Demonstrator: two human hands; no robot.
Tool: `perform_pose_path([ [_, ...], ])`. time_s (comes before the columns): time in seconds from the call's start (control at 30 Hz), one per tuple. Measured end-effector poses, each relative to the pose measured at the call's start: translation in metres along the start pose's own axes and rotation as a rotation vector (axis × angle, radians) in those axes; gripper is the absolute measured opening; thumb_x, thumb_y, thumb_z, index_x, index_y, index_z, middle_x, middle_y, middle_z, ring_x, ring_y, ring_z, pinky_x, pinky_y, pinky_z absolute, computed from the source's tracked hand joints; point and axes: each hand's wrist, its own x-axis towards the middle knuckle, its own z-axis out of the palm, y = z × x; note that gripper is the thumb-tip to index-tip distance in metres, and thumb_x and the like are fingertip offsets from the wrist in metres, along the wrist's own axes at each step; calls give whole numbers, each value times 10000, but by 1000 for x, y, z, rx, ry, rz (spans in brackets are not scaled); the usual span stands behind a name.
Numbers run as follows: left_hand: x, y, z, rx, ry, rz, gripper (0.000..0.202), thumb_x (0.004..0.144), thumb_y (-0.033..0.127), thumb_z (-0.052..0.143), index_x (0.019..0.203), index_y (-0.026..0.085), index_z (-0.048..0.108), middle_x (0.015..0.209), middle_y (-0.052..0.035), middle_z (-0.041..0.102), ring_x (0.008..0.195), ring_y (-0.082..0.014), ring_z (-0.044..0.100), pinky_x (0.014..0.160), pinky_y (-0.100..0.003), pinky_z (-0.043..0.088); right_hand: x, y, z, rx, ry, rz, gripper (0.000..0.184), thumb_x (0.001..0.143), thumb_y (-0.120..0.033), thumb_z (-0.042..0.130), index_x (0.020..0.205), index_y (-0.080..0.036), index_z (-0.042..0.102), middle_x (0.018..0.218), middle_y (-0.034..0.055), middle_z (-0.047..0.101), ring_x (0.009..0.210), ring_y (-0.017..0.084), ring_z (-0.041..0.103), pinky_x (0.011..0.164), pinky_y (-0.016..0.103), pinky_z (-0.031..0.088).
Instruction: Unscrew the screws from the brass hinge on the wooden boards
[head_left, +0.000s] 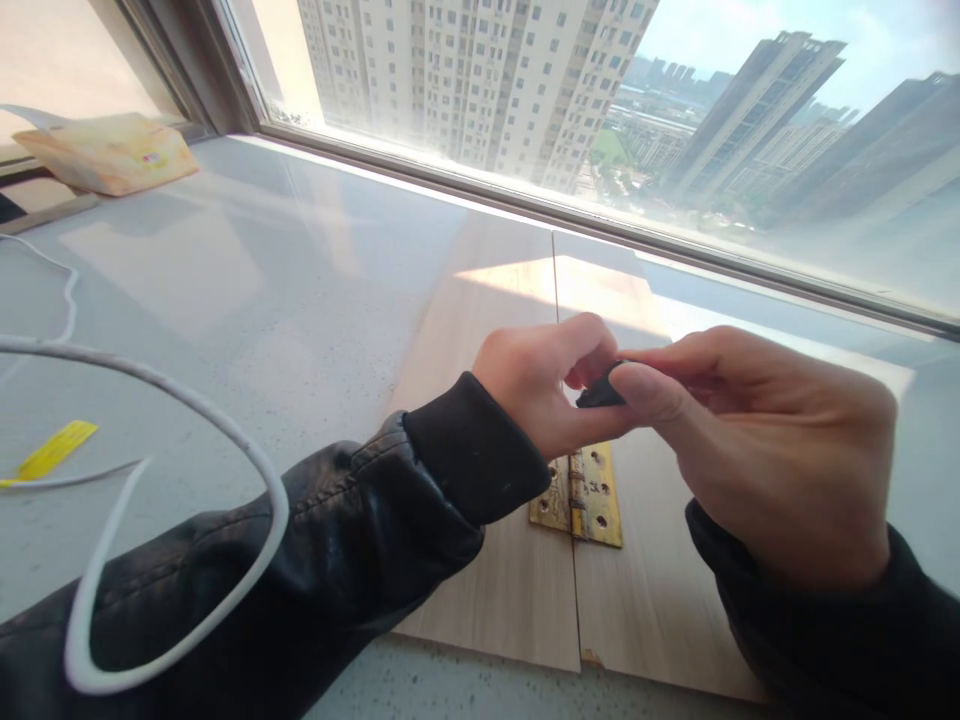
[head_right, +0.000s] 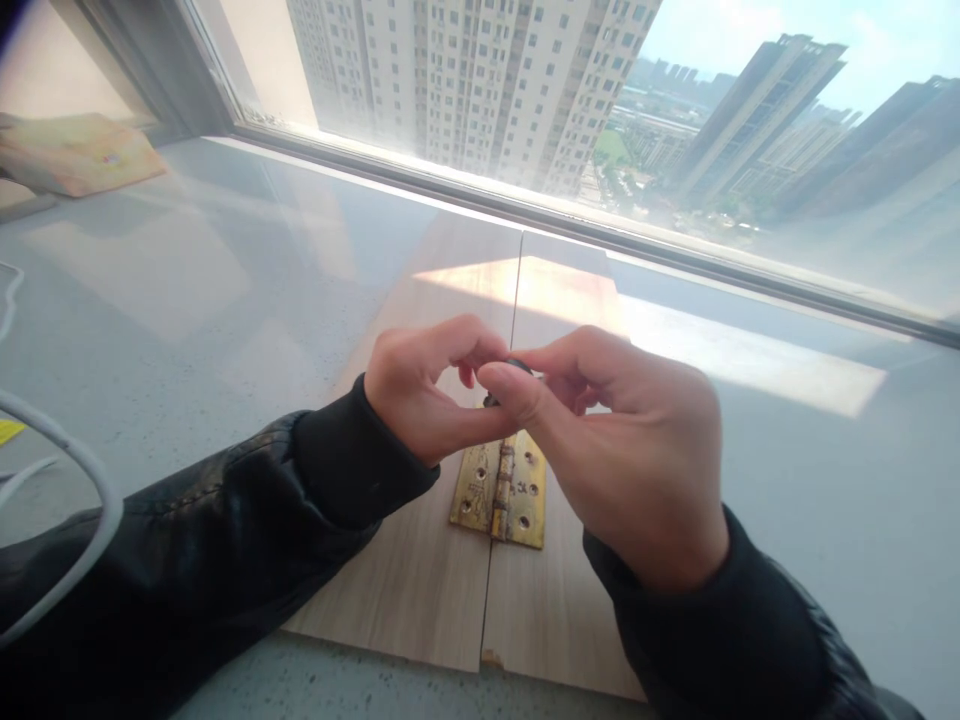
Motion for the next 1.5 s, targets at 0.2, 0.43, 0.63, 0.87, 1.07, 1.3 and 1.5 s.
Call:
perform_pose_path([
  [0.2, -4, -2, -1, -132, -6, -75, 234, 673, 324, 765, 639, 196, 572, 586, 30, 634, 542, -99, 548, 542, -268, 492, 3, -3, -3, -18, -47, -27, 128, 823, -366, 642, 827, -250, 697, 656, -10, 634, 568, 127, 534, 499, 287, 412],
  [0.43, -1, -10, -10, -455, -276, -131, 123, 759, 181, 701, 868, 134, 671, 818, -50, 725, 771, -143, 678, 776, -311, 574, 7, -1, -12, 22, 7, -23, 155, 836, -369, 631, 906, -253, 705, 618, -24, 561, 538, 109, 499, 501, 287, 394],
  [0.63, 3, -12, -12, -357, -279, -103, 158, 751, 234, 699, 890, 161, 681, 821, -39, 726, 782, -152, 677, 736, -304, 557, 6, 1, -5, 147, -110, -14, 66, 779, -286, 695, 748, -229, 681, 687, 7, 639, 624, 147, 572, 555, 319, 431],
  [0.87, 3, 3, -10, -43, -38, -31, 217, 675, 335, 765, 623, 195, 607, 588, 20, 641, 553, -106, 559, 530, -267, 492, 6, 2, -4, 208, -118, 36, 49, 759, -253, 716, 741, -236, 674, 696, -4, 650, 648, 150, 601, 574, 309, 457],
  [1.07, 7, -6, -17, -194, -195, 3, 66, 732, 247, 726, 760, 202, 687, 675, 10, 698, 633, -125, 608, 637, -295, 533, 12, 4, -13, 237, -159, 33, 66, 808, -274, 664, 776, -243, 713, 520, -63, 533, 472, 76, 488, 463, 230, 433],
  [1.3, 8, -13, -22, -256, -370, 5, 87, 800, 245, 650, 802, 187, 714, 731, -9, 720, 696, -149, 646, 688, -317, 539, 10, 8, -12, 228, -355, -16, 194, 845, -262, 614, 1019, -255, 700, 876, 24, 711, 756, 158, 660, 629, 305, 544],
  [1.5, 6, -2, -13, -49, -164, -35, 202, 613, 334, 792, 691, 187, 678, 630, 19, 671, 581, -113, 578, 560, -265, 492, 14, 5, -14, 225, -355, 19, 116, 814, -296, 648, 896, -225, 689, 747, 14, 694, 647, 148, 637, 541, 272, 508],
])
